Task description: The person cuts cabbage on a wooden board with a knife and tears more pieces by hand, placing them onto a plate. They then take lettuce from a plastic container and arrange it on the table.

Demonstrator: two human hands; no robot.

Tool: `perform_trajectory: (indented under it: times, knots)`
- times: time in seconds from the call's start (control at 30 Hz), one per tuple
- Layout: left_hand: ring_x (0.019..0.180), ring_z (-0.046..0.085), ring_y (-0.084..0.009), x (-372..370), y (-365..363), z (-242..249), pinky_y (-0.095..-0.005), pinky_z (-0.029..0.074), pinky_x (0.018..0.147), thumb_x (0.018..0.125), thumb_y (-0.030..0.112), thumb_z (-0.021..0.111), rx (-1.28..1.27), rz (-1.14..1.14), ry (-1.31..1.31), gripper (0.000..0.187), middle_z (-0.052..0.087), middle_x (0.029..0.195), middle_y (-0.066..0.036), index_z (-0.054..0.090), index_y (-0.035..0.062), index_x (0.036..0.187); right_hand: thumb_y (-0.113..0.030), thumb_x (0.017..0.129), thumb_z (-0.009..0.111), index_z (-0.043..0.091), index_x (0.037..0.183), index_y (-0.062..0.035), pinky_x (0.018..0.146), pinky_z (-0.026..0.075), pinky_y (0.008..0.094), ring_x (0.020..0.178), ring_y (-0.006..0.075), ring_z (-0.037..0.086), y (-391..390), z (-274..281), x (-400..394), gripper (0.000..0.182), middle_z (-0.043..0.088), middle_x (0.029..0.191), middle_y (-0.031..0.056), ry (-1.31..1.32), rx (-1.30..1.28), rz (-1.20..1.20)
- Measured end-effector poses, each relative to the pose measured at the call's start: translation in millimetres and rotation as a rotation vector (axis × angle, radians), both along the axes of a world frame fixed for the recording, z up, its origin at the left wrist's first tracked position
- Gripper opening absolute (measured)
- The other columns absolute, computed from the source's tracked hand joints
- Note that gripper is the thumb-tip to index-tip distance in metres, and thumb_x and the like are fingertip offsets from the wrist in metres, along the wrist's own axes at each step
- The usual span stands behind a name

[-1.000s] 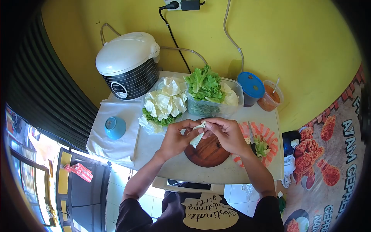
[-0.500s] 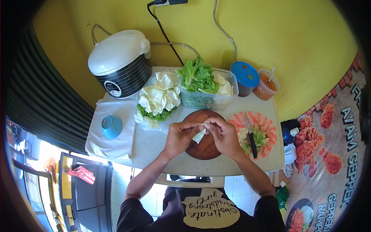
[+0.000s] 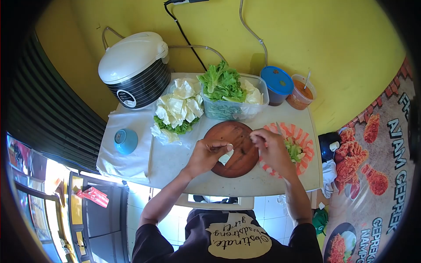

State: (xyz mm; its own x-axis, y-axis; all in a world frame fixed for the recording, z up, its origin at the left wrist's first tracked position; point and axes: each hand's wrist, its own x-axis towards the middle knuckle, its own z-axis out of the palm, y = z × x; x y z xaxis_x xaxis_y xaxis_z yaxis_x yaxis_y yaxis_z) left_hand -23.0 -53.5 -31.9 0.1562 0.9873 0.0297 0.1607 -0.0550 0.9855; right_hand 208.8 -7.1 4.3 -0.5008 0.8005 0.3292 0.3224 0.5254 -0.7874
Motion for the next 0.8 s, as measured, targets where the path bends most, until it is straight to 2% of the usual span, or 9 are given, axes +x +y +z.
perform_trajectory:
  times: [0.07,0.2,0.3,0.37,0.4,0.47,0.57,0.7,0.8]
  knots:
    - [0.078,0.061,-0.005,-2.9,-0.8,-7.0,-0.0227,0.051,0.07,0.094,0.015,0.07,0.006,0.09,-0.148,0.025,0.074,0.091,-0.004,0.072,-0.0053,0.108,0.002,0.092,0.06,0.064,0.105,0.0029,0.068,0.053,0.0328,0.076,0.0244,0.069,6.8,2.9,21.0,0.013,0.069,0.087,0.0169,-0.202,0.03,-0.321]
    - [0.082,0.064,-0.0067,-9.5,-3.7,4.8,-0.0233,0.054,0.073,0.095,0.012,0.068,-0.129,0.087,-0.225,0.026,0.074,0.093,-0.006,0.07,-0.0068,0.113,-0.001,0.091,0.063,0.066,0.108,0.0022,0.067,0.053,0.0362,0.076,0.0279,0.069,20.7,-17.9,59.7,0.017,0.069,0.086,0.0183,-0.422,0.073,-0.413]
    - [0.084,0.065,-0.007,-8.4,-1.3,-1.2,-0.0231,0.054,0.075,0.095,0.009,0.068,-0.068,0.042,-0.251,0.025,0.073,0.096,-0.006,0.068,-0.0061,0.114,-0.005,0.09,0.063,0.068,0.107,-0.0003,0.066,0.053,0.0388,0.072,0.0355,0.067,14.1,-15.4,55.1,0.018,0.069,0.082,0.0175,-0.563,0.349,-0.454]
    - [0.085,0.068,-0.0096,-2.9,2.0,-3.3,-0.0228,0.055,0.075,0.094,0.005,0.068,-0.011,0.058,-0.277,0.023,0.073,0.095,-0.008,0.066,-0.0063,0.114,-0.009,0.091,0.066,0.069,0.103,0.0016,0.066,0.053,0.0355,0.068,0.0283,0.068,4.3,0.2,22.7,0.017,0.07,0.081,0.0157,-0.19,0.231,-0.319]
    - [0.085,0.068,-0.0096,-0.7,1.6,-0.5,-0.0228,0.055,0.075,0.094,0.005,0.068,-0.01,0.055,-0.275,0.023,0.073,0.095,-0.008,0.066,-0.0063,0.114,-0.009,0.091,0.066,0.069,0.103,0.0016,0.066,0.053,0.0355,0.068,0.0283,0.068,-0.5,2.4,11.2,0.017,0.07,0.081,0.0157,-0.189,0.231,-0.322]
    - [0.089,0.069,-0.0108,1.7,0.7,8.1,-0.0243,0.056,0.08,0.094,0.004,0.068,-0.041,0.042,-0.307,0.021,0.073,0.099,-0.009,0.066,-0.0061,0.112,-0.012,0.092,0.07,0.069,0.108,-0.0003,0.058,0.049,0.0266,0.064,0.0112,0.063,-7.3,4.7,-8.2,0.02,0.069,0.078,0.0077,-0.096,-0.115,-0.056]
    - [0.095,0.068,-0.0115,-1.5,2.5,6.8,-0.0254,0.055,0.084,0.093,0.003,0.068,0.039,0.053,-0.389,0.021,0.072,0.104,-0.009,0.066,-0.0056,0.112,-0.01,0.092,0.07,0.069,0.105,0.0001,0.055,0.045,0.0214,0.066,0.003,0.06,-1.4,0.8,-24.9,0.017,0.067,0.076,0.0018,0.021,-0.082,0.124]
    - [0.099,0.067,-0.0125,-12.9,2.6,14.7,-0.0269,0.054,0.089,0.092,0.001,0.068,0.177,0.192,-0.393,0.021,0.071,0.107,-0.008,0.066,-0.004,0.113,-0.005,0.092,0.068,0.07,0.099,0.0019,0.055,0.044,0.0217,0.061,0.0033,0.055,25.4,4.3,-31.4,0.01,0.067,0.077,0.002,0.313,-0.237,-0.048]
    - [0.097,0.067,-0.0138,-37.7,1.5,7.3,-0.0277,0.052,0.089,0.092,0.004,0.069,0.189,0.331,-0.222,0.024,0.071,0.107,-0.009,0.067,-0.0026,0.115,-0.004,0.092,0.068,0.07,0.099,0.0015,0.056,0.045,0.0214,0.062,0.0036,0.056,69.4,9.6,-26.9,0.009,0.067,0.078,0.0027,0.34,0.108,-0.289]
